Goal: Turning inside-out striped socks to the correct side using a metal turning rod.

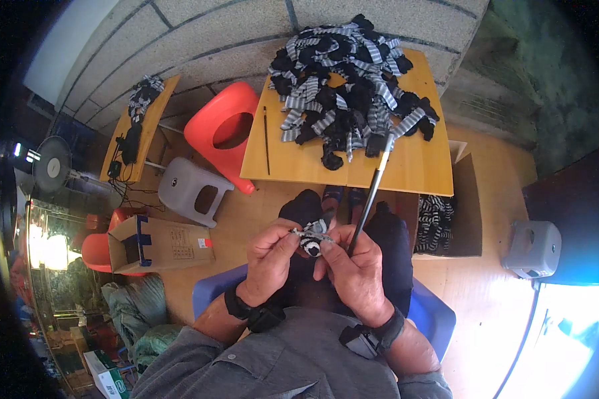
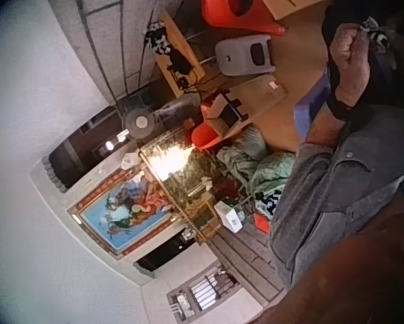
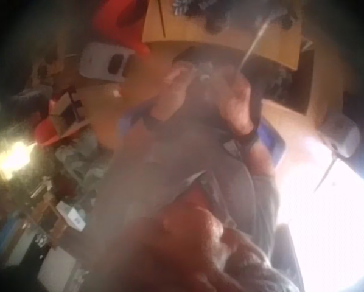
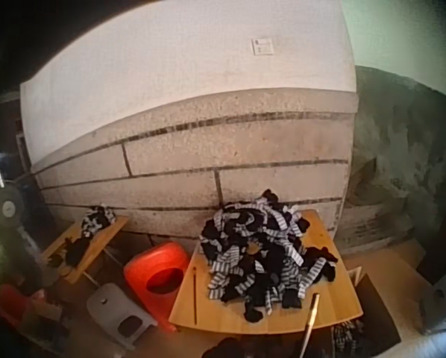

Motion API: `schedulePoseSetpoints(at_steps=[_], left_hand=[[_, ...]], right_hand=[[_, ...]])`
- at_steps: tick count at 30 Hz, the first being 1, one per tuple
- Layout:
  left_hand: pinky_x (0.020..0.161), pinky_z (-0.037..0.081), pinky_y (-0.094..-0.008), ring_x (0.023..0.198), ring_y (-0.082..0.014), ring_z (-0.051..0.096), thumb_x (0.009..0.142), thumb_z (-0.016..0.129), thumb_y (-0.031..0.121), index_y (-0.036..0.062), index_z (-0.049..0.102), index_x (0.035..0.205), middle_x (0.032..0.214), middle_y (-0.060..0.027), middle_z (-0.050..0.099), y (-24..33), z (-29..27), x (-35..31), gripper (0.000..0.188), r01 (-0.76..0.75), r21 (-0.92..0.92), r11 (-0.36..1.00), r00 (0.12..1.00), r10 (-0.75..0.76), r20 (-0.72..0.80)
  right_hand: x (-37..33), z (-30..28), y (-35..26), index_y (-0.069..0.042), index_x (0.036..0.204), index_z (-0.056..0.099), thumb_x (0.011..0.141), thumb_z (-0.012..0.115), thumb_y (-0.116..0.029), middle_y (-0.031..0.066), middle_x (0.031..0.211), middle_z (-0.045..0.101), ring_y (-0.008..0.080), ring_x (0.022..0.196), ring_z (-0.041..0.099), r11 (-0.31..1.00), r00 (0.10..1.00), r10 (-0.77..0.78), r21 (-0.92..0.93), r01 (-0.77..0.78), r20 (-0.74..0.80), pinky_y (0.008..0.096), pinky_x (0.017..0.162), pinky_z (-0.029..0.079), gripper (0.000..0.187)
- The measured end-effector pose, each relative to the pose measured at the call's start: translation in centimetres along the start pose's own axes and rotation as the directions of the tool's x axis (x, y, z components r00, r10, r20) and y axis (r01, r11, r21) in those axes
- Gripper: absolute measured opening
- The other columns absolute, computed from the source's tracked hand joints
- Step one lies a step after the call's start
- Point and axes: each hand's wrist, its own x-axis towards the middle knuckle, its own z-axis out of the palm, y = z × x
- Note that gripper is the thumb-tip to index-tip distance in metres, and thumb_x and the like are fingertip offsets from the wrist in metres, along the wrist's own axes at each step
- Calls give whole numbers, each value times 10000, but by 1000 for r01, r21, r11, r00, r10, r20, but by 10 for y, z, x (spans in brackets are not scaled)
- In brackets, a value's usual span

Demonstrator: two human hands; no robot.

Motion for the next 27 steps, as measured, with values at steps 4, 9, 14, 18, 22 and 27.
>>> schedulePoseSetpoints(at_steps=[4,9,14,18,22,27], left_hand=[[634,499,-230,691,-107,606,971,542,61,-45,606,890,859,-74,614,2,3,3,148,76,-16,997,997,-76,-5],[608,479,-221,663,-85,577,999,516,120,-14,588,897,798,-51,608,-5,1,2,183,138,-34,990,990,-137,44],[592,461,-217,643,-73,549,1018,490,155,2,566,914,774,-32,593,-7,1,5,199,140,-1,990,986,-140,90],[585,444,-218,647,-68,529,1021,483,157,10,561,933,767,-16,568,-12,6,3,189,143,-126,982,981,-125,145],[579,429,-211,668,-64,520,1020,478,142,13,564,931,788,-19,557,-20,2,2,179,255,-98,962,961,-241,134],[565,429,-210,632,-64,514,1015,467,122,13,567,907,783,-33,585,-19,4,17,183,21,139,990,996,-33,81]], right_hand=[[3,2,8,-27,971,529,968,535,-48,60,786,592,101,528,536,951,1000,26,308,-23,-5,200,464,400,22],[7,-1,7,-47,974,535,970,527,-52,64,771,578,85,462,464,887,996,88,455,-82,9,206,419,360,10],[9,-9,6,-59,1020,552,988,517,-113,124,794,611,73,404,414,770,956,192,570,-287,223,210,375,327,72],[13,-12,7,-55,1056,543,996,497,-117,95,751,594,47,359,377,724,930,245,586,-364,275,202,329,325,98],[20,-16,8,-49,1070,544,991,483,-92,97,779,604,39,353,366,676,915,308,617,-403,260,192,332,340,109],[22,-12,7,-55,1070,543,981,469,-58,82,781,604,42,362,380,626,911,365,675,-392,191,189,334,334,116]])
